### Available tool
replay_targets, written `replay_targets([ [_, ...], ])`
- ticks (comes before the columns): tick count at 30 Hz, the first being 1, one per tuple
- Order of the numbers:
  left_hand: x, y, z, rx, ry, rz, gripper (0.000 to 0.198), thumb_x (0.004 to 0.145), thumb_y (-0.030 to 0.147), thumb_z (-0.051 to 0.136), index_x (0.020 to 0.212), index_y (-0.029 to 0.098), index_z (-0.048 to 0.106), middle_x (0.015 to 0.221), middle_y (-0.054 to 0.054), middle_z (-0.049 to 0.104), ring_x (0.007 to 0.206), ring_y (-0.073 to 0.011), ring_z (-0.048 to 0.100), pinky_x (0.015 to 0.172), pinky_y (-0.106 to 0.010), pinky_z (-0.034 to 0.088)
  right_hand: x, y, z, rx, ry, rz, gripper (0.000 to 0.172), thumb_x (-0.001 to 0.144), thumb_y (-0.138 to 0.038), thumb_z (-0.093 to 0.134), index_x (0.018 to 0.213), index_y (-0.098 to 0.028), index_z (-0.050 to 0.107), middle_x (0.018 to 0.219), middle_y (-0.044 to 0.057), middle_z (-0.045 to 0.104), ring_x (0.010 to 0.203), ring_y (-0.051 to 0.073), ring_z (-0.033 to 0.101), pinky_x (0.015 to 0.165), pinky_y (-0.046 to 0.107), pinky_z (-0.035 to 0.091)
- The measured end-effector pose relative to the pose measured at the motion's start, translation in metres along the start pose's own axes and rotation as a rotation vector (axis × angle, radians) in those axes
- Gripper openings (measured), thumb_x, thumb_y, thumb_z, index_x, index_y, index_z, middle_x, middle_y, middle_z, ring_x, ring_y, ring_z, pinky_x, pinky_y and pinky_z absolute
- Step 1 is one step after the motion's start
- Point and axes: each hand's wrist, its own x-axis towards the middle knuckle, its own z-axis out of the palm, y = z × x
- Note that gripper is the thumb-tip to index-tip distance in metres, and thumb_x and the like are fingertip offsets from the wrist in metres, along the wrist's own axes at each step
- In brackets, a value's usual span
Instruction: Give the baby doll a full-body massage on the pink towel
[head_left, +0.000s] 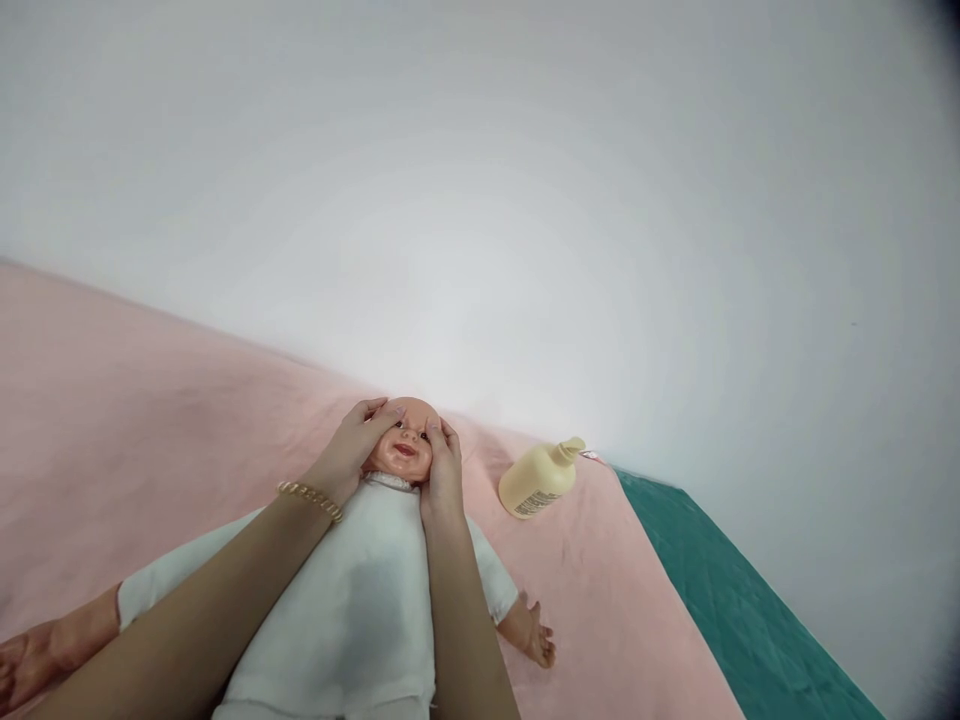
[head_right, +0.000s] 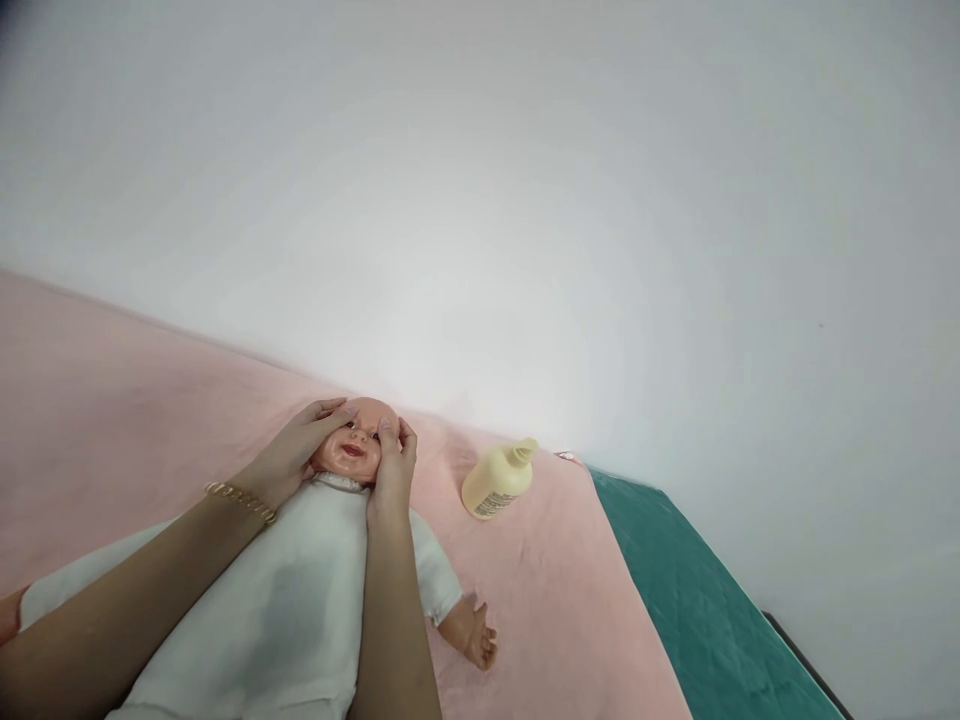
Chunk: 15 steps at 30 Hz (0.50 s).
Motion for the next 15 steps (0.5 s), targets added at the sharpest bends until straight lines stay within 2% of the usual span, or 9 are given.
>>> replay_targets([
  [6, -0.009, 0.008, 0.004, -0.013, 0.046, -0.038, 0.030, 0.080, 0.023, 0.068, 0.108, 0.014, 0.059, 0.106, -0.010, 0.066, 0.083, -0.0166, 0.065, 0.069, -0.025, 0.053, -0.003, -0.005, 0.001, 0.107, -0.021, 0.043, 0.039, 0.067, -0.032, 0.073, 0.102, -0.020, 0.061, 0.091, 0.002, 0.072, 0.089, 0.022, 0.068, 0.084, 0.036, 0.055],
  [15, 0.003, 0.000, 0.002, -0.050, 0.057, -0.048, 0.022, 0.082, 0.021, 0.063, 0.104, 0.016, 0.061, 0.099, -0.008, 0.067, 0.077, -0.0163, 0.065, 0.065, -0.026, 0.054, -0.006, -0.013, 0.004, 0.205, 0.010, 0.119, 0.033, 0.065, -0.020, 0.068, 0.098, -0.020, 0.063, 0.096, 0.004, 0.073, 0.089, 0.022, 0.069, 0.085, 0.037, 0.055],
])
